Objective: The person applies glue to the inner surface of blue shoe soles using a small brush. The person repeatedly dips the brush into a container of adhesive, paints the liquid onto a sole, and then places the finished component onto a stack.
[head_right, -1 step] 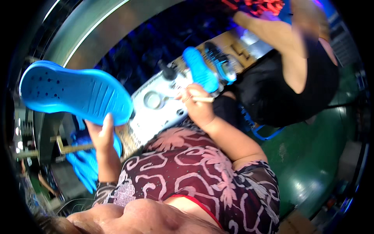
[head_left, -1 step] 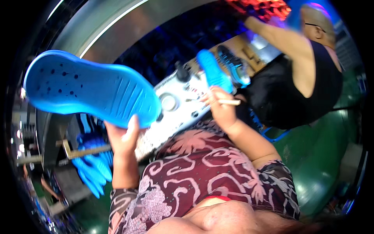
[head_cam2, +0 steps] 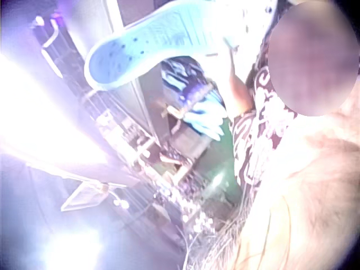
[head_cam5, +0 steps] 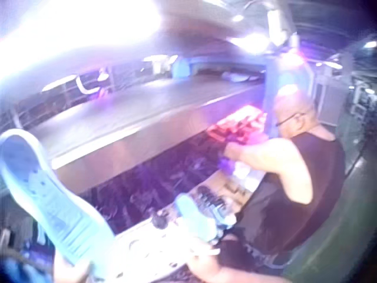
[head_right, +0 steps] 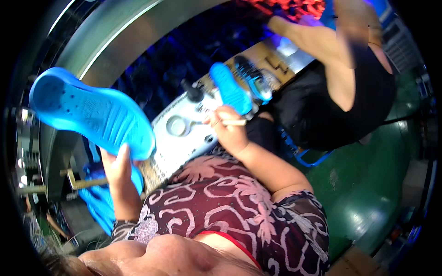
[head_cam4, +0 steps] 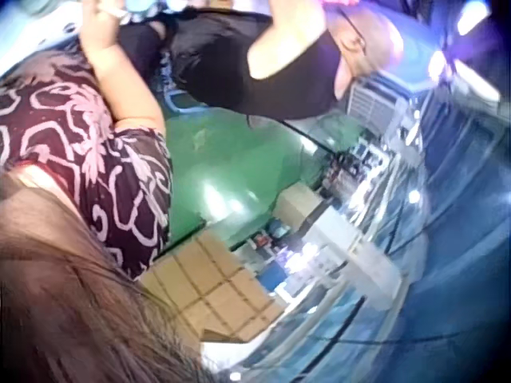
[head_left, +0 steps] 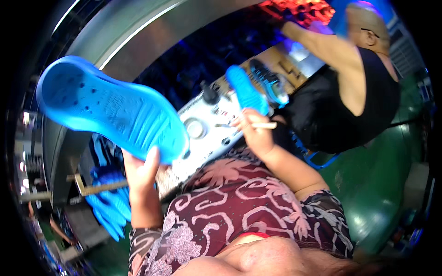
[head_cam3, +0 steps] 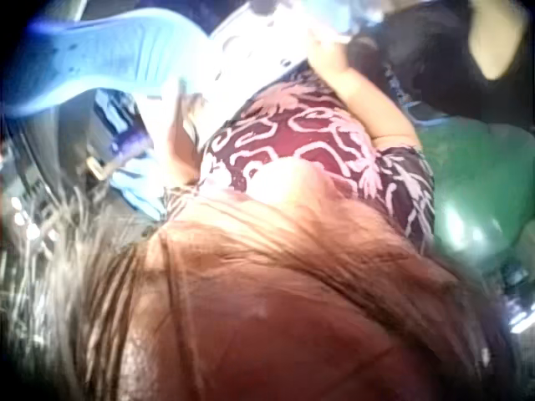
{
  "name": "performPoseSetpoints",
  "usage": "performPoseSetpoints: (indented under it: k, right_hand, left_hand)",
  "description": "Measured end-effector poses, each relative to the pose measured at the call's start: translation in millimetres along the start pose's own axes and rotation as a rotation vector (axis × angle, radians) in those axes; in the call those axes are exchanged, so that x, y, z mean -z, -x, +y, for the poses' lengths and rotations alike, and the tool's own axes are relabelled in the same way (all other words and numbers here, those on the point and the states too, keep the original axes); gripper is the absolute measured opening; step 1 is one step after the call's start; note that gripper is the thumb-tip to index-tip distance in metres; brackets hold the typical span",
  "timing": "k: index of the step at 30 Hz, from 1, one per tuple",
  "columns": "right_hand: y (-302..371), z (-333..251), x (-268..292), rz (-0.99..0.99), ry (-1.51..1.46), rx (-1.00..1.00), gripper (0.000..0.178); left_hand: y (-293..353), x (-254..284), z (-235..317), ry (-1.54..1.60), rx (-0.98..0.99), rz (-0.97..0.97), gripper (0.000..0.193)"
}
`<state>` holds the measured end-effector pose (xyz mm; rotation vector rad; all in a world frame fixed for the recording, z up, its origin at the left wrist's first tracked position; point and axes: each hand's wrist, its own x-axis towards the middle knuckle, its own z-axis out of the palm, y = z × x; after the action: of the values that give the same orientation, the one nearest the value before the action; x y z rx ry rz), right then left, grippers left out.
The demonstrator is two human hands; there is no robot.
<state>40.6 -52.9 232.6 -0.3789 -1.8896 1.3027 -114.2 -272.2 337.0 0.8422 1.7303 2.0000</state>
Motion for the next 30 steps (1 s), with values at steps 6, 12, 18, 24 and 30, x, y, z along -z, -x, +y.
performPoseSetpoints:
  k: [6, 12, 18, 24, 30]
  right_hand:
    - [11.6, -10.5, 19.2, 0.08, -0.032, 0.016, 0.024]
    - [11.3, -24.6, 28.9, 0.123, -0.003, -0.107, 0.028]
    - [23.0, -5.7, 40.9, 0.176, -0.096, -0.226, 0.031]
    - [19.2, -3.7, 35.4, 0.112, -0.163, -0.234, 0.032]
    - [19.0, -4.1, 9.8, 0.061, -0.286, -0.333, 0.03]
  left_hand:
    - [-50.3, -54.8, 40.6, 0.207, 0.282, -0.765, 0.091]
    - [-236.2, -209.2, 108.9, 0.707, 0.187, -0.672, 0.043]
    - [-205.7, -244.9, 117.0, 0.689, -0.261, -0.515, 0.045]
    - [-122.9, -95.8, -8.6, -0.182, -0.404, -0.444, 0.028]
    - [-3.3, 135.3, -82.5, -1.254, -0.203, -0.001, 0.041]
